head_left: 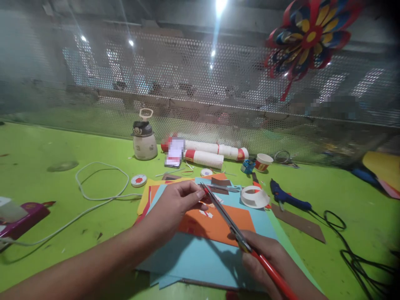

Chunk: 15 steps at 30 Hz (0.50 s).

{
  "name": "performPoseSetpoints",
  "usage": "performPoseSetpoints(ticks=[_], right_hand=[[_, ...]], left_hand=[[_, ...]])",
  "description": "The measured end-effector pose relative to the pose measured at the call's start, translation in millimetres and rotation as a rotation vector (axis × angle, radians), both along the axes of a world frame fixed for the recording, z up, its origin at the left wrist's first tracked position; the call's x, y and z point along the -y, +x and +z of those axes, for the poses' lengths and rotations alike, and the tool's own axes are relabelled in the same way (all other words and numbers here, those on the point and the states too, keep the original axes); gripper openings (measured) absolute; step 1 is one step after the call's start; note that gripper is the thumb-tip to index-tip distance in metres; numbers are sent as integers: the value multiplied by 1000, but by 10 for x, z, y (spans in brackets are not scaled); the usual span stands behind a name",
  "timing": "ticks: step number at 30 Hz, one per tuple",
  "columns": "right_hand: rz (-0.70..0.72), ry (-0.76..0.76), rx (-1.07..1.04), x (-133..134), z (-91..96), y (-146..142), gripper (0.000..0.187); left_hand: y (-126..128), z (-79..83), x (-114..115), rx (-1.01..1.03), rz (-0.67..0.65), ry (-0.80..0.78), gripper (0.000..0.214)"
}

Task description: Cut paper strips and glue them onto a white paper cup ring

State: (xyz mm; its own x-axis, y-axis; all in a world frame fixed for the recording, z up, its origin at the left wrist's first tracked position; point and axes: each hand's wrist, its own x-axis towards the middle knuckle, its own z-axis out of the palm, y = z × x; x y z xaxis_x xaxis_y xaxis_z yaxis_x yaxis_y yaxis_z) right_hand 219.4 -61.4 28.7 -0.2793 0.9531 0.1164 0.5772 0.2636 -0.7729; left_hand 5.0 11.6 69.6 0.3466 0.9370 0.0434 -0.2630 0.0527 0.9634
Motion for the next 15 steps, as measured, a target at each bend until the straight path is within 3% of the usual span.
performPoseSetpoints(ticks=[15], right_hand=[[11, 0, 20, 3, 64, -16, 63]], left_hand=[[-5, -49, -18, -14, -13, 24, 14]])
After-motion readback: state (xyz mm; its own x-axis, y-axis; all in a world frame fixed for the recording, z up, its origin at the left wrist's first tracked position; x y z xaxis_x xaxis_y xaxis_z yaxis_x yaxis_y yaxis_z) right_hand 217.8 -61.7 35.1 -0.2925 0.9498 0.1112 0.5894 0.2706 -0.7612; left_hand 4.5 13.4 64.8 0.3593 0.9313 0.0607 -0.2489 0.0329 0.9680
